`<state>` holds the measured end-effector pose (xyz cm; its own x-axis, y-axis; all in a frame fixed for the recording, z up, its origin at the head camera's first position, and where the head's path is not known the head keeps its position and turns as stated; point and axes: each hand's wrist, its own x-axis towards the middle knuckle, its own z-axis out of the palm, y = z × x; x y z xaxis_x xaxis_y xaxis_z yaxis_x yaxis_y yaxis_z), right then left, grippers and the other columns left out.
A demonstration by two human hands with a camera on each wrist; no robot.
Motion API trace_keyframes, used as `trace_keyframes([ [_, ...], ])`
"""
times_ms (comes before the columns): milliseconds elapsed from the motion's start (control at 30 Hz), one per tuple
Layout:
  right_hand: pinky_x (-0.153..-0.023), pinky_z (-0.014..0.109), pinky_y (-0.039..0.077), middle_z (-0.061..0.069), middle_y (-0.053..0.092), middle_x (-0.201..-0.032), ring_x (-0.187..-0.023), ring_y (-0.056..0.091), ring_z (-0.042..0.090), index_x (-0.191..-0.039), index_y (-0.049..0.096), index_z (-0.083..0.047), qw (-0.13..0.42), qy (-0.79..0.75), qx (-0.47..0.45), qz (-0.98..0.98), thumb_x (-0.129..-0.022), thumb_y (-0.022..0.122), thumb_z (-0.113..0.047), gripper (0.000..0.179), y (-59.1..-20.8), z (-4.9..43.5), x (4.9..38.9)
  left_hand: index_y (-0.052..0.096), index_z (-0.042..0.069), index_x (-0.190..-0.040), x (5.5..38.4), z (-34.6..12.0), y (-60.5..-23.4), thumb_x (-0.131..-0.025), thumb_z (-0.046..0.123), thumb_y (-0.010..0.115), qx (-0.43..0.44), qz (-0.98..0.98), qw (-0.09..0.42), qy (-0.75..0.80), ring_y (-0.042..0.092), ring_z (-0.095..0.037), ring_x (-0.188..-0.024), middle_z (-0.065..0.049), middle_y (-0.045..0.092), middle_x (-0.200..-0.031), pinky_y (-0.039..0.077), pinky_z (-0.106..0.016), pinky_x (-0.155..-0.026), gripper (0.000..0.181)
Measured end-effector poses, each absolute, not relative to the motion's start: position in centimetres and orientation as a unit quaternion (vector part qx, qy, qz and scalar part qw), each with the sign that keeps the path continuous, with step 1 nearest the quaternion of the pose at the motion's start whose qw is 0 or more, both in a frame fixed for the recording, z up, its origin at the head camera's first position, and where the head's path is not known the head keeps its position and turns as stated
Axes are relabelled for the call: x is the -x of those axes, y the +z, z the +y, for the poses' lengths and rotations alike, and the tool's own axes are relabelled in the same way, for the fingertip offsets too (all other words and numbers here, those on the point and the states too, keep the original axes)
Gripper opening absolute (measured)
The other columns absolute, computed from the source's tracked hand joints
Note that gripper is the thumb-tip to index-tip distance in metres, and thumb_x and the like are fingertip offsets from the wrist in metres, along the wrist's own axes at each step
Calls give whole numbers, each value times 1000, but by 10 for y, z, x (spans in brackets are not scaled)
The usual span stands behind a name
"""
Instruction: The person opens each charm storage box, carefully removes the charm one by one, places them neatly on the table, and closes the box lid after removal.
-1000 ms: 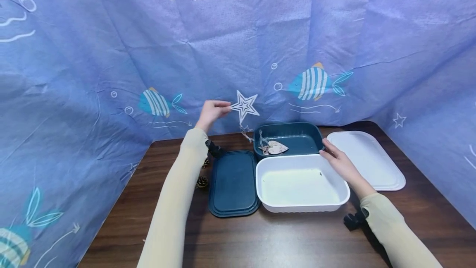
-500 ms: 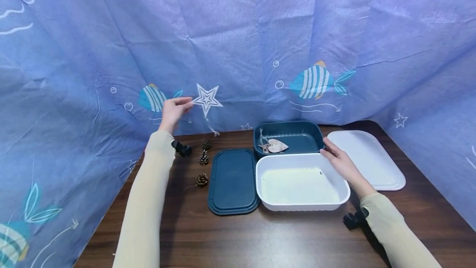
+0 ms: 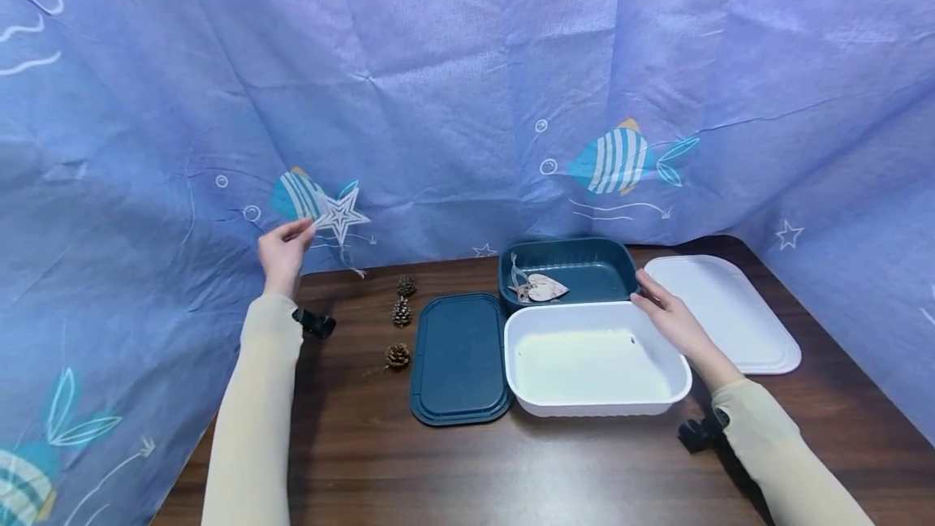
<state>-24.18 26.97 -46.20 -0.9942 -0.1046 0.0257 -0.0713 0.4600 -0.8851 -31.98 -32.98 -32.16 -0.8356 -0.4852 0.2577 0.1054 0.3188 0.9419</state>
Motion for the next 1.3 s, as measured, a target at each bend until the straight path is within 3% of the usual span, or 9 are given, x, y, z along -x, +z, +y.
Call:
trace_keyframes([
  [200,-119,60,16,17,6,-166,-151,8,42,-161,12,-5,21,-515,48,855,-108,44,-41,72,-460,270,241,72,1,-124,307,-352,-359,-93,12,74,-154,-769,268,-559,64,4,-85,8,74,-100,52,-17,-82,32],
  [367,-119,60,16,17,6,-166,-151,8,42,-161,12,-4,17,-518,50,853,-108,44,-41,71,-459,269,241,71,-3,-122,296,-359,-385,-92,7,74,-160,-768,276,-556,60,4,-88,18,71,-88,47,-14,-80,32],
  [600,-119,59,16,17,6,-166,-151,8,42,-161,12,-4,20,-521,48,852,-109,45,-37,70,-460,268,242,71,-4,-122,282,-360,-414,-92,4,72,-184,-765,258,-560,58,-3,-97,8,74,-98,45,-15,-77,31],
  [800,-118,60,17,18,7,-166,-151,9,43,-161,13,-4,16,-521,50,852,-109,45,-37,69,-460,269,242,68,-7,-124,277,-359,-428,-92,-1,70,-205,-752,221,-586,60,4,-81,9,71,-93,55,-24,-85,33],
  [900,-118,60,16,18,6,-166,-151,8,43,-161,13,-4,14,-519,50,853,-109,45,-37,70,-460,269,241,65,-10,-126,278,-357,-432,-92,-5,68,-216,-728,207,-617,67,-1,-79,6,69,-91,57,-32,-88,35],
  [1167,-118,60,16,18,6,-166,-151,8,43,-161,13,-4,18,-520,48,853,-109,45,-37,70,-461,270,243,62,-13,-127,280,-356,-441,-91,-8,68,-253,-707,192,-632,67,-2,-71,-13,67,-103,59,-27,-80,37],
  [1300,-118,60,16,18,6,-166,-151,8,43,-161,13,-4,17,-516,46,855,-109,45,-38,70,-461,269,243,63,-13,-126,283,-355,-444,-90,-8,67,-268,-703,185,-633,65,1,-63,-3,67,-85,59,-24,-73,36],
])
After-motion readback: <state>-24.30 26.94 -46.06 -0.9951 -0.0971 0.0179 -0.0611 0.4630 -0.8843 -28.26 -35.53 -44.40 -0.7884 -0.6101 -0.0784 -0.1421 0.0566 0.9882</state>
